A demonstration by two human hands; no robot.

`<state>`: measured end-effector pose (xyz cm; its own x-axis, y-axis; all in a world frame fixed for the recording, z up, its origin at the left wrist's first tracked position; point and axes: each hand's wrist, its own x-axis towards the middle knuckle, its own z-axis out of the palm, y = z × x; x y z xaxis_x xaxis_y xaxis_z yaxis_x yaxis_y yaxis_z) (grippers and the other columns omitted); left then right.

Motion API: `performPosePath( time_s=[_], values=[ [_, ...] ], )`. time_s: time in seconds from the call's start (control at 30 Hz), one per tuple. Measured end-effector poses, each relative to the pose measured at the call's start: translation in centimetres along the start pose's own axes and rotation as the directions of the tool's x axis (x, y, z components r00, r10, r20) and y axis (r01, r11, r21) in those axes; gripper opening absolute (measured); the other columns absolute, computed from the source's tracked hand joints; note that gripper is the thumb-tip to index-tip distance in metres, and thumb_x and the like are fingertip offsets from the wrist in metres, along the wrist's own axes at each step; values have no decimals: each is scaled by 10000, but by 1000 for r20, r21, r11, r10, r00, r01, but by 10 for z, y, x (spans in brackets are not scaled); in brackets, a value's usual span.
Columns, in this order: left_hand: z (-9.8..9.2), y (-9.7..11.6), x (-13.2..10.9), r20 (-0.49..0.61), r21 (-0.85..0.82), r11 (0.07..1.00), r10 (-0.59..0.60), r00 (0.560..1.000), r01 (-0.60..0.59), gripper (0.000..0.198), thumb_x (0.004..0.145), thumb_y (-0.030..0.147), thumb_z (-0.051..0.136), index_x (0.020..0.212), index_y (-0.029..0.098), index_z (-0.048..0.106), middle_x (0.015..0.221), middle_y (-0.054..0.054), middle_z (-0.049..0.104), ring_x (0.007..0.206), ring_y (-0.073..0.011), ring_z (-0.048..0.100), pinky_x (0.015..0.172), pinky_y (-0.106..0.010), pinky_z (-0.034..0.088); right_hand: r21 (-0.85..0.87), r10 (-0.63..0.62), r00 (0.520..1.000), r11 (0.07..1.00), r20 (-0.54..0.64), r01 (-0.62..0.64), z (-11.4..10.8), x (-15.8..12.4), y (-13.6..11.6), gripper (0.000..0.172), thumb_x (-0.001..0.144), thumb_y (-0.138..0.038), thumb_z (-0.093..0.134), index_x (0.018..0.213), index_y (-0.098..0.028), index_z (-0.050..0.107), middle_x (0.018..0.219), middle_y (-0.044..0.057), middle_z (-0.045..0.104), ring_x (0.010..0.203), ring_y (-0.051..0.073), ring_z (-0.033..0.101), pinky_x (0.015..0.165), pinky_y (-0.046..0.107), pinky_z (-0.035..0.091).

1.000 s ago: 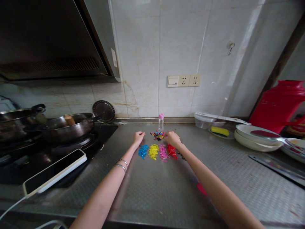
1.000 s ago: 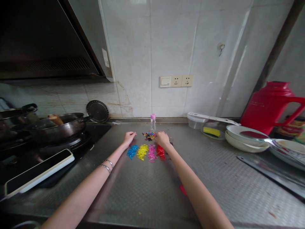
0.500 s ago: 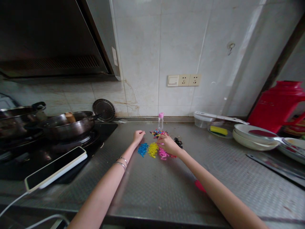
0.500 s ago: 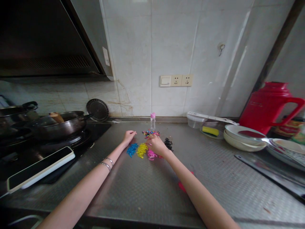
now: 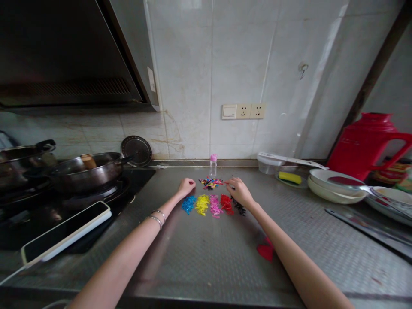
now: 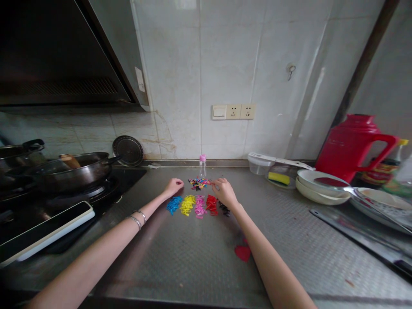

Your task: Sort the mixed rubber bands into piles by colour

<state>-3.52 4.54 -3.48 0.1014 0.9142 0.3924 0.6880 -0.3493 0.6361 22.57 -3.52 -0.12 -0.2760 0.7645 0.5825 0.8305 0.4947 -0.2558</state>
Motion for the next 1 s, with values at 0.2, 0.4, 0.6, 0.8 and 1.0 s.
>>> performPosePath(
  time_s=[0.2, 0.4, 0.6, 0.8, 1.0],
  values=[
    [-1, 26, -4, 145, 195, 951, 215, 966, -241, 187, 649, 253, 533, 730, 175, 683, 763, -51, 614, 715, -157, 537, 685, -235, 391, -32, 23, 1000, 999, -12, -24, 0, -1, 6, 264, 818, -241, 393, 943, -191, 621, 865, 53, 589, 848, 159, 486, 788, 259, 345],
    [9, 36, -9, 195, 298, 920, 201, 960, -253, 195, 677, 251, 506, 739, 197, 683, 828, -48, 600, 742, -158, 530, 637, -224, 378, -40, 0, 999, 999, -41, -1, 3, -3, 12, 245, 812, -232, 407, 923, -197, 623, 849, 49, 591, 832, 154, 487, 777, 252, 353],
    [11, 41, -7, 177, 330, 922, 150, 973, -202, 198, 689, 235, 495, 723, 172, 680, 823, -51, 601, 728, -149, 529, 623, -220, 373, -34, -30, 997, 999, -77, 27, 5, -3, 16, 227, 804, -223, 420, 898, -196, 624, 842, 48, 597, 818, 156, 488, 764, 255, 362],
    [13, 37, -3, 192, 252, 942, 174, 966, -220, 192, 662, 250, 522, 708, 166, 688, 761, -36, 611, 699, -138, 528, 640, -213, 374, -30, -29, 996, 999, -84, 27, 6, -4, 16, 230, 806, -216, 410, 898, -199, 620, 840, 46, 593, 818, 152, 487, 757, 246, 363],
    [17, 34, -4, 166, 245, 946, 176, 970, -214, 182, 660, 243, 526, 677, 158, 686, 755, -51, 619, 674, -142, 526, 613, -219, 369, -21, -9, 999, 1000, -41, 9, 5, -5, 15, 242, 808, -217, 404, 925, -199, 615, 851, 49, 591, 844, 150, 488, 763, 236, 359]
  ],
)
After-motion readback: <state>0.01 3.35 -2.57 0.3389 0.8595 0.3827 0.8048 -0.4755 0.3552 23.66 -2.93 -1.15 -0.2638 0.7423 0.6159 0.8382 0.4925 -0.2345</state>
